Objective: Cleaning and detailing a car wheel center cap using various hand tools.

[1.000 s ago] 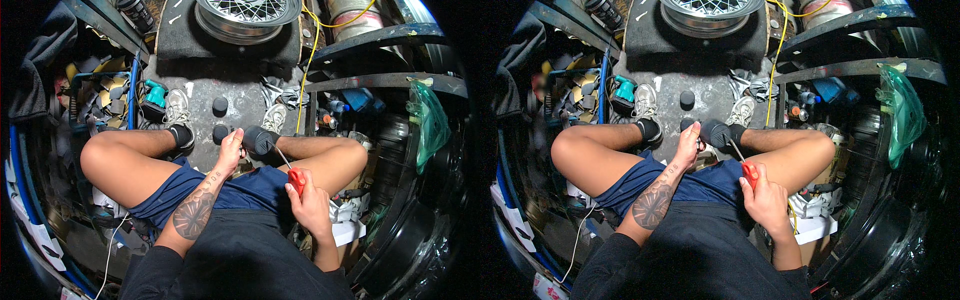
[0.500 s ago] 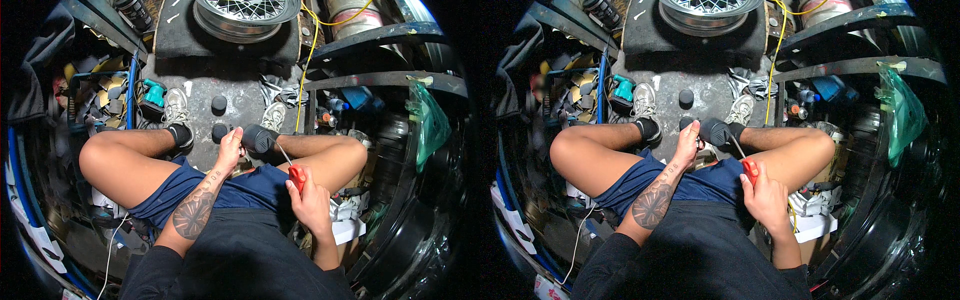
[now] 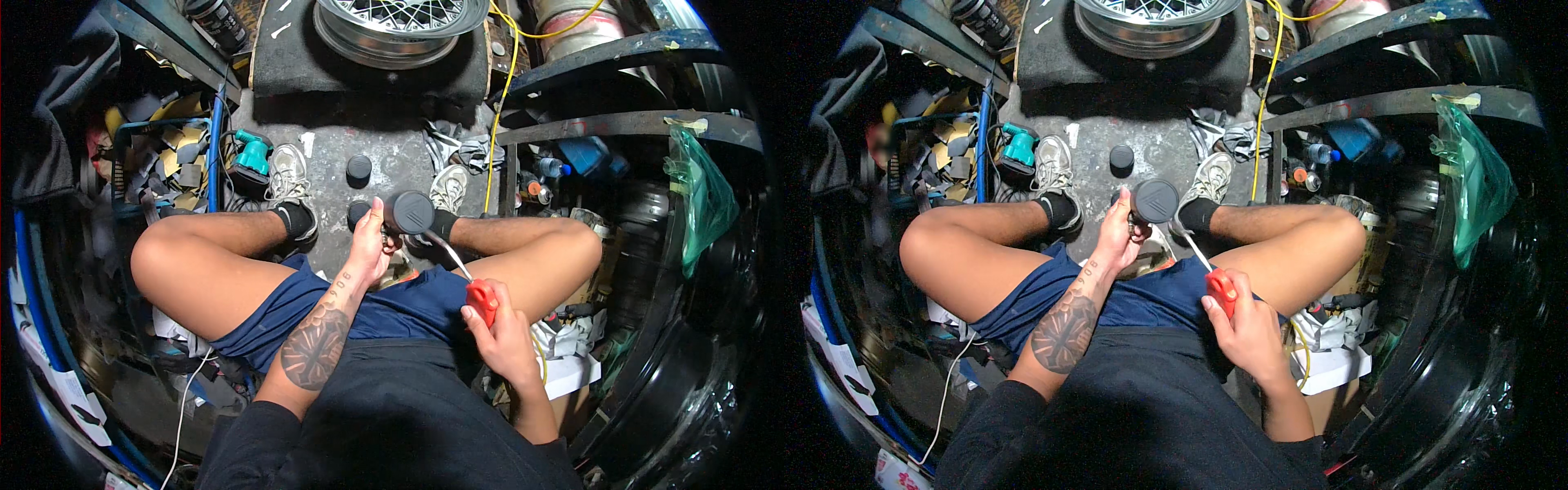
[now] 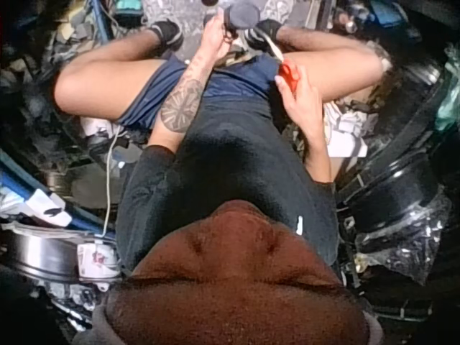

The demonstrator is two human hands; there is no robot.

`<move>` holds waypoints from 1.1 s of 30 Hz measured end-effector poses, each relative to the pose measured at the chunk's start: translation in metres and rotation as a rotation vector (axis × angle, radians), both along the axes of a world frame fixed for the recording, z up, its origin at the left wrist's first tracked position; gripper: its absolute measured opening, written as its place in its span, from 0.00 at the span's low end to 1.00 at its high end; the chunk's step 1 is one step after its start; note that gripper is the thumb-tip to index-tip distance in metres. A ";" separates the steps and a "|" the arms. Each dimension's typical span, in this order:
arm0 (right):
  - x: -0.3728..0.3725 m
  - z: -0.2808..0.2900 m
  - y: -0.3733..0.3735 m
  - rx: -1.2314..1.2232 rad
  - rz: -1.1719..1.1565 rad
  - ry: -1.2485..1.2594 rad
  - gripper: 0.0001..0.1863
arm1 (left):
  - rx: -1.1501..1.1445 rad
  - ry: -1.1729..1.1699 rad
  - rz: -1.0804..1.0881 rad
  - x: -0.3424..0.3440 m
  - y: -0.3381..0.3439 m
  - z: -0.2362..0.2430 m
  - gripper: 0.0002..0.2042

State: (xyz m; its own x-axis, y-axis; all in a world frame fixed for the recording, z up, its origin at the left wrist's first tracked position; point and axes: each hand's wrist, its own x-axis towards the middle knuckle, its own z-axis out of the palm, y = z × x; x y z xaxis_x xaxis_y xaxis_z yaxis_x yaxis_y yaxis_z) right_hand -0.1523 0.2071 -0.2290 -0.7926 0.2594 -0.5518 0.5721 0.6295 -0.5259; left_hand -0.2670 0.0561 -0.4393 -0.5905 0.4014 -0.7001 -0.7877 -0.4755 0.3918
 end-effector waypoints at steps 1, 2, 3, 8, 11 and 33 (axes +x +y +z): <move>0.006 -0.001 0.001 0.000 -0.004 0.000 0.20 | 0.120 -0.051 0.009 -0.003 -0.001 0.006 0.20; 0.014 -0.004 0.002 -0.078 0.005 -0.020 0.20 | 0.241 -0.104 0.015 -0.004 -0.002 0.008 0.20; 0.022 -0.004 0.003 -0.150 0.003 -0.037 0.21 | 0.420 -0.082 -0.009 -0.003 -0.002 0.002 0.21; 0.059 -0.017 0.005 -0.139 -0.018 -0.118 0.21 | 0.104 -0.203 0.095 -0.011 0.014 0.053 0.17; 0.063 -0.025 0.013 -0.097 0.031 -0.063 0.23 | 0.465 -0.036 -0.031 -0.010 -0.024 0.001 0.21; 0.159 -0.145 0.338 0.845 -0.652 -0.163 0.18 | 0.106 0.068 0.118 -0.010 -0.061 0.122 0.15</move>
